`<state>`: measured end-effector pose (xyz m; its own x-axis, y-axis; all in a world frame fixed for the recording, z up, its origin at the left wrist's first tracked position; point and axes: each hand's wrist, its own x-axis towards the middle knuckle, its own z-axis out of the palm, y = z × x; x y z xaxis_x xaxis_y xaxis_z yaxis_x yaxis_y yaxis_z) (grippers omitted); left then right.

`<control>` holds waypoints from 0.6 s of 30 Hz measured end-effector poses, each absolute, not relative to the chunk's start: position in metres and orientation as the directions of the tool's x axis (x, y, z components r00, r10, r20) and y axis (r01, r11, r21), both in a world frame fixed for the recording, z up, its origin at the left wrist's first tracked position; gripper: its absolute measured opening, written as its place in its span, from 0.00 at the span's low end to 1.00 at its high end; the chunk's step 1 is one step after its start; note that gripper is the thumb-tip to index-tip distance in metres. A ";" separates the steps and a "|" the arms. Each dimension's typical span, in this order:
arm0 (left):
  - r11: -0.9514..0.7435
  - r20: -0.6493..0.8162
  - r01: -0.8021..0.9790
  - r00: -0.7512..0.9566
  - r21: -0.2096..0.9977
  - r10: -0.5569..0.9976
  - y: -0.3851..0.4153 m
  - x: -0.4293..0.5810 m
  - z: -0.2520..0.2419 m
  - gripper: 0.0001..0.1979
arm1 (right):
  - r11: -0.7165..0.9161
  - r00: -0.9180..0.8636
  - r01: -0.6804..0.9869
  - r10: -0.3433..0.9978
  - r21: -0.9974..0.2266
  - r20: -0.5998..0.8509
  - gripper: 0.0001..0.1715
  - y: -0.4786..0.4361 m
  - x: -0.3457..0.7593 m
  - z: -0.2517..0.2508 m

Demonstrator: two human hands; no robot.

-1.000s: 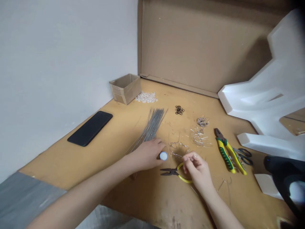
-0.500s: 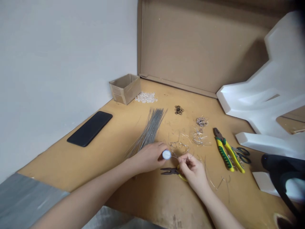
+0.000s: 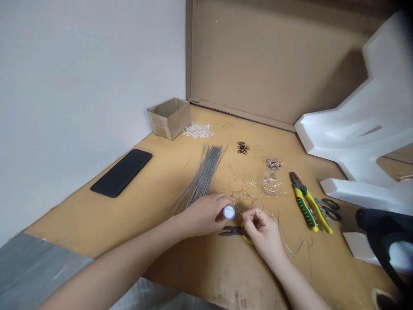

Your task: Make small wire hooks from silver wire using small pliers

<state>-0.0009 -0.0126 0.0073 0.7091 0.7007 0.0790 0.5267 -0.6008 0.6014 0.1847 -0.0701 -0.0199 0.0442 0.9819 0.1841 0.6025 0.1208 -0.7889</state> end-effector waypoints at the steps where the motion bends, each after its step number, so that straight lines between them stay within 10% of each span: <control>1: -0.601 0.079 0.526 0.710 0.601 0.700 -0.013 -0.001 0.007 0.10 | 0.121 0.044 0.605 0.982 -0.787 0.185 0.10 -0.070 0.184 -0.019; 18: -0.604 0.071 0.536 0.710 0.590 0.701 -0.013 -0.001 0.009 0.09 | 0.129 0.031 0.613 0.982 -0.780 0.187 0.10 -0.071 0.184 -0.017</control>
